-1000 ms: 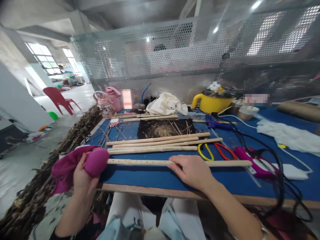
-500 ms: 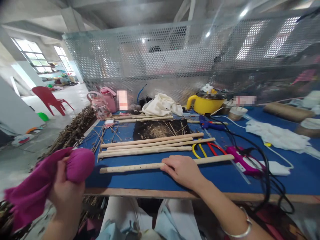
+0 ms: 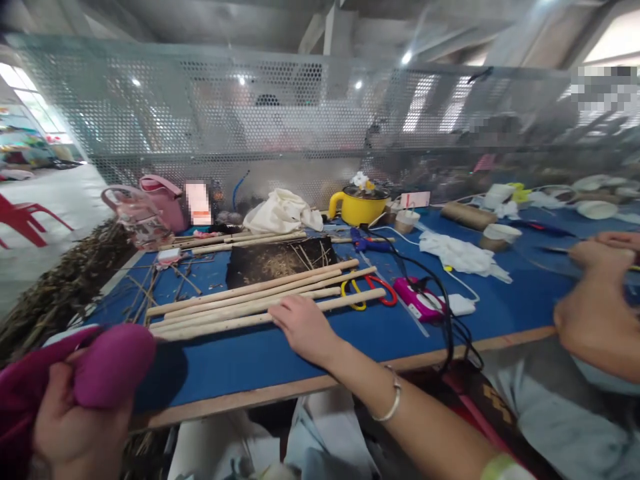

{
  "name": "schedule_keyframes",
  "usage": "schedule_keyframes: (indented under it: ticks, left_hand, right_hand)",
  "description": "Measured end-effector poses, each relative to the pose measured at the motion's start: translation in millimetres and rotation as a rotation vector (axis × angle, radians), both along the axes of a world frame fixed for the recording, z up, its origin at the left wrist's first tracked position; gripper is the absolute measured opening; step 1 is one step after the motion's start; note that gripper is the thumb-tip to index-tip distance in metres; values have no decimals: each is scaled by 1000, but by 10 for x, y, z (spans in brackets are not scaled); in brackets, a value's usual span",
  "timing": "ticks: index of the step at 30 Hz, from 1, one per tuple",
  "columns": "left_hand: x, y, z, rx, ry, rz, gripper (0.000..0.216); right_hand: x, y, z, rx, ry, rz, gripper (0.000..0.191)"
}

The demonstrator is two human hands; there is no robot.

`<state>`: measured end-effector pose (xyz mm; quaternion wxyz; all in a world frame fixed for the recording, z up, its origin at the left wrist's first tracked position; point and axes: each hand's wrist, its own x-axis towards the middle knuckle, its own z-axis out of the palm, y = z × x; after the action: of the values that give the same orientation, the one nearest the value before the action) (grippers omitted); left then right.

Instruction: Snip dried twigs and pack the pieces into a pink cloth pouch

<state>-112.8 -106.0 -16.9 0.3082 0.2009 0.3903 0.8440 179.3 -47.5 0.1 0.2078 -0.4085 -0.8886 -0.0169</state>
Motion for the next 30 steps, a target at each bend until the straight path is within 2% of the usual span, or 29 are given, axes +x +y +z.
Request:
schedule_keyframes:
  ticks: [2, 5, 7, 10, 13, 18, 25, 27, 30]
  left_hand:
    - [-12, 49, 142, -12, -176, 62, 19]
    - [4, 82, 328, -86, -338, -20, 26]
    - [-4, 96, 389, -66, -382, -59, 26]
    - [-55, 90, 421, -16, -421, -59, 25]
    - [-80, 56, 442, 0, -432, -49, 24]
    - [-24, 38, 475, -73, -404, -161, 25]
    - [6, 92, 591, -53, -355, -106, 20]
    - [34, 95, 585, -26, -301, -112, 20]
    - [84, 112, 506, -78, -269, -172, 19]
  right_hand:
    - [83, -37, 43, 31, 63, -34, 22]
    - [218, -67, 109, 77, 105, -30, 24]
    - [293, -67, 135, 160, 97, -31, 26]
    - [361, -77, 146, 226, 109, -6, 26]
    - [387, -115, 138, 224, 114, 19, 26]
    - [411, -170, 166, 162, 137, 63, 26]
    - [516, -196, 257, 161, 101, 30, 26]
    - [564, -193, 259, 142, 86, 28, 26]
    - [636, -182, 241, 132, 72, 23, 26]
